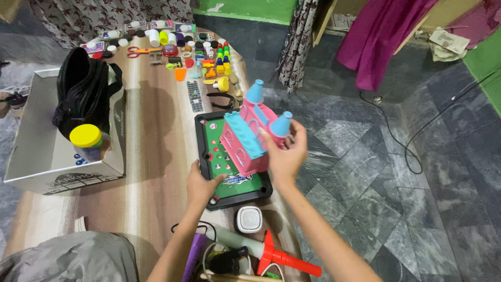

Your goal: The person sorts and packs various toys and items, including a toy castle, cables, a toy pool table, and cards, into a black bag and a white box on a table.

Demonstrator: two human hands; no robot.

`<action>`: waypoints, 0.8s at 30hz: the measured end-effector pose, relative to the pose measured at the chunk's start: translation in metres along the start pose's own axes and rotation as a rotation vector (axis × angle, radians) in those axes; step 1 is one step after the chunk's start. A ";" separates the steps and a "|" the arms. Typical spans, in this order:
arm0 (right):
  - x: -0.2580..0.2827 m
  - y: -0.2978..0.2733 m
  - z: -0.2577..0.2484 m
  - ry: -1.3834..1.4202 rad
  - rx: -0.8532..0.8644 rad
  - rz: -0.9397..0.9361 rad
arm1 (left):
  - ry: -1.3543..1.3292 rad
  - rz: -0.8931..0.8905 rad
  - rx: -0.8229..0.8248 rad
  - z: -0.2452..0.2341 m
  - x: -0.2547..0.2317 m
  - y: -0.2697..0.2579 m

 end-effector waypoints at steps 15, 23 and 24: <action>0.002 -0.041 0.064 -0.265 -0.102 -0.132 | -0.004 0.039 -0.061 0.004 -0.002 -0.002; -0.003 -0.049 0.069 -0.374 -0.135 -0.113 | -0.101 0.080 -0.093 0.001 -0.011 -0.007; -0.003 -0.050 0.071 -0.390 -0.133 -0.123 | -0.087 0.089 -0.097 -0.001 -0.012 -0.007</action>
Point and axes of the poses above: each hand's wrist, its own y-axis towards the middle knuckle, its own z-axis out of the palm, x = y × z, the point moved 9 cm from there along y, towards the middle knuckle, and after that the axes turned 15 degrees about z, right-handed, at the moved point
